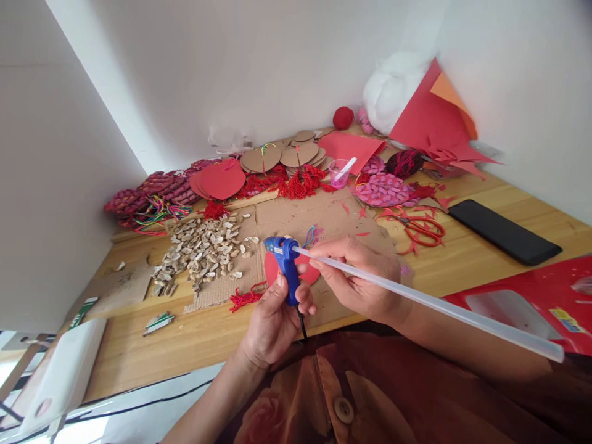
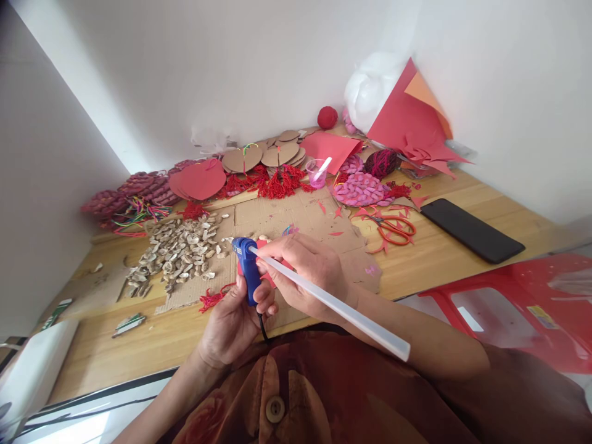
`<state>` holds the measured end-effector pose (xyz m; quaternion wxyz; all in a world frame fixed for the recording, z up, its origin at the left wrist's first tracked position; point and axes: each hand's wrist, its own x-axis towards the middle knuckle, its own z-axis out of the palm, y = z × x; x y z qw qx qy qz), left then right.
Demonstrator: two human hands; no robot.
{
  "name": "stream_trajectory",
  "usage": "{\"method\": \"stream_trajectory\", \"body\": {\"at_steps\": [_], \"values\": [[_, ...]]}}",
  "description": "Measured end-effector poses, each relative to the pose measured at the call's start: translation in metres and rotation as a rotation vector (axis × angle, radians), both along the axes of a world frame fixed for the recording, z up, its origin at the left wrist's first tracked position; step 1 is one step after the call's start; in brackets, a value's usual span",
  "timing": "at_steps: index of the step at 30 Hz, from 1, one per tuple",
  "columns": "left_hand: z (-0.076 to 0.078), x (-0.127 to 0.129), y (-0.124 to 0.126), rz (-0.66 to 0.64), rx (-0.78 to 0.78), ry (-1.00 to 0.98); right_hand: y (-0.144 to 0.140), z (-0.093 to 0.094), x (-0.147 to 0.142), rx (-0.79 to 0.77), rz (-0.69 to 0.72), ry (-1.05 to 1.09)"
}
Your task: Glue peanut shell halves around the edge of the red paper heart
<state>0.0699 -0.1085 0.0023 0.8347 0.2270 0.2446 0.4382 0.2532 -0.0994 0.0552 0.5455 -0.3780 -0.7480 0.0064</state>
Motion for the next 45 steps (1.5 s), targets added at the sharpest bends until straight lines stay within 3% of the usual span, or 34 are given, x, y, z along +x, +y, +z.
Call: {"method": "stream_trajectory", "body": {"at_steps": [5, 10, 17, 21, 28, 38, 45], "values": [[-0.001, 0.004, -0.002, 0.044, 0.070, 0.067, 0.001, -0.002, -0.003, 0.022, -0.044, 0.019], [-0.002, 0.007, -0.004, 0.054, 0.108, 0.102, -0.003, -0.006, -0.002, -0.064, -0.088, 0.075], [-0.004, 0.009, -0.004, 0.127, 0.183, 0.116, -0.009, -0.026, 0.005, -0.311, 0.132, 0.362], [-0.004, 0.011, -0.004, 0.155, 0.241, 0.160, -0.009, -0.026, 0.004, -0.420, 0.262, 0.565], [-0.011, 0.011, -0.004, 0.149, 0.336, 0.212, -0.011, -0.023, -0.002, -0.488, 0.300, 0.712], [-0.016, 0.008, -0.004, 0.176, 0.418, 0.264, -0.013, -0.028, 0.002, -0.607, 0.314, 0.750], [-0.019, 0.013, -0.004, 0.166, 0.441, 0.218, -0.013, -0.031, -0.005, -0.676, 0.380, 0.868]]}}
